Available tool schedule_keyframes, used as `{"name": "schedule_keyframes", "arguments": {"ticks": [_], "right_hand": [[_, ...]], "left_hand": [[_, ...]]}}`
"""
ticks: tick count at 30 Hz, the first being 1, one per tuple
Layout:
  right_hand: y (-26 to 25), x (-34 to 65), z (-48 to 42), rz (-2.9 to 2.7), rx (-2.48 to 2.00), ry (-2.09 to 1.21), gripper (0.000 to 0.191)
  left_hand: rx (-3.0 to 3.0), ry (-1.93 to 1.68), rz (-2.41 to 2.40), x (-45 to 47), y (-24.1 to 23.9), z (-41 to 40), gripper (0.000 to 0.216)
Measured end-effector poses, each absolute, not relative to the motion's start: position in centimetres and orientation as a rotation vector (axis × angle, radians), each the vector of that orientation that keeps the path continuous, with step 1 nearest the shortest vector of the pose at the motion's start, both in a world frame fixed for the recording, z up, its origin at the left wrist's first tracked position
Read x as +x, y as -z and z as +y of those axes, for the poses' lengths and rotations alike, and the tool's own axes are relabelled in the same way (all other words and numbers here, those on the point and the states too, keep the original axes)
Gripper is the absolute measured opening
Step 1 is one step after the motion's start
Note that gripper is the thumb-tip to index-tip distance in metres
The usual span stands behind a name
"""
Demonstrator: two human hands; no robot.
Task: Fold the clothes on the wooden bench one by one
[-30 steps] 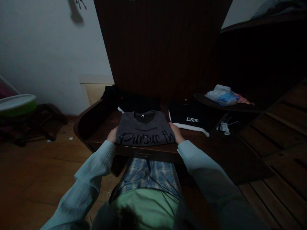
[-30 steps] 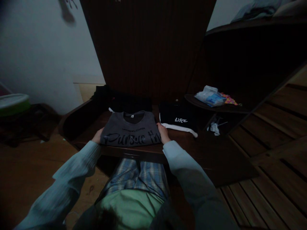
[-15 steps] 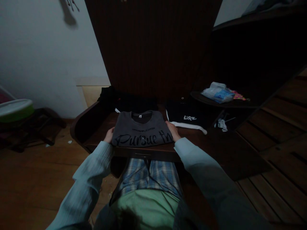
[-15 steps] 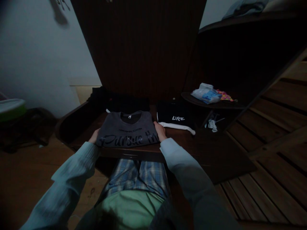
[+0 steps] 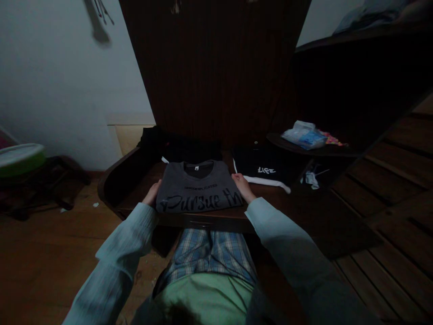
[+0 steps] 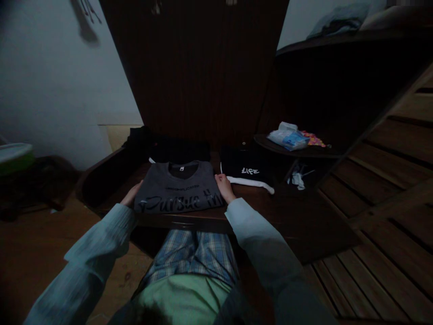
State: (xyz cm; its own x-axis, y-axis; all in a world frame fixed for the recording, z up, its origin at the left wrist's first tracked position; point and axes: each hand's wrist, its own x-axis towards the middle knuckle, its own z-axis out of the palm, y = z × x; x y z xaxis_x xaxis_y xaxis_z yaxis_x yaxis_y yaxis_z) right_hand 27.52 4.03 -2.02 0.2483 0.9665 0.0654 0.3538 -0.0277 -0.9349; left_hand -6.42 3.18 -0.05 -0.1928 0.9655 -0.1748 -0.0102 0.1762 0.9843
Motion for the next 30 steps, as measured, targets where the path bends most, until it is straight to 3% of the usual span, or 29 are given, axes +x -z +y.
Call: {"name": "schedule_keyframes", "arguments": {"ticks": [3, 7, 11, 14, 20, 23, 30], "right_hand": [[1.1, 27.1, 4.0, -1.134, -1.341, -1.185, 0.038], [0.3, 25.7, 4.2, -1.166, -1.153, -1.362, 0.033], [-0.4, 24.8, 4.7, -1.254, -1.284, -1.152, 0.048], [-2.4, 25.7, 4.7, -1.425, -1.208, -0.937, 0.045], [-10.1, 33.1, 4.8, -1.666, -1.128, -0.353, 0.041], [-12.8, 38.1, 5.5, -1.682, -1.241, -0.124, 0.046], [-12.2, 46.3, 7.2, -1.543, -1.484, 0.177, 0.047]], "left_hand": [[0.881, -1.134, 1.319, -5.6, -1.2, 2.9, 0.068], [0.989, -1.086, 1.267, -4.6, -1.9, 2.7, 0.063], [1.207, -1.158, 1.383, -3.9, -2.4, 2.1, 0.081], [1.427, -1.296, 1.316, -3.1, -3.9, 1.5, 0.083], [1.803, -1.361, 1.053, 2.5, -8.3, 3.9, 0.047], [1.953, -1.426, 1.010, 7.4, -9.4, 6.8, 0.041], [2.104, -1.396, 0.920, 18.3, -9.3, 12.2, 0.041]]}}
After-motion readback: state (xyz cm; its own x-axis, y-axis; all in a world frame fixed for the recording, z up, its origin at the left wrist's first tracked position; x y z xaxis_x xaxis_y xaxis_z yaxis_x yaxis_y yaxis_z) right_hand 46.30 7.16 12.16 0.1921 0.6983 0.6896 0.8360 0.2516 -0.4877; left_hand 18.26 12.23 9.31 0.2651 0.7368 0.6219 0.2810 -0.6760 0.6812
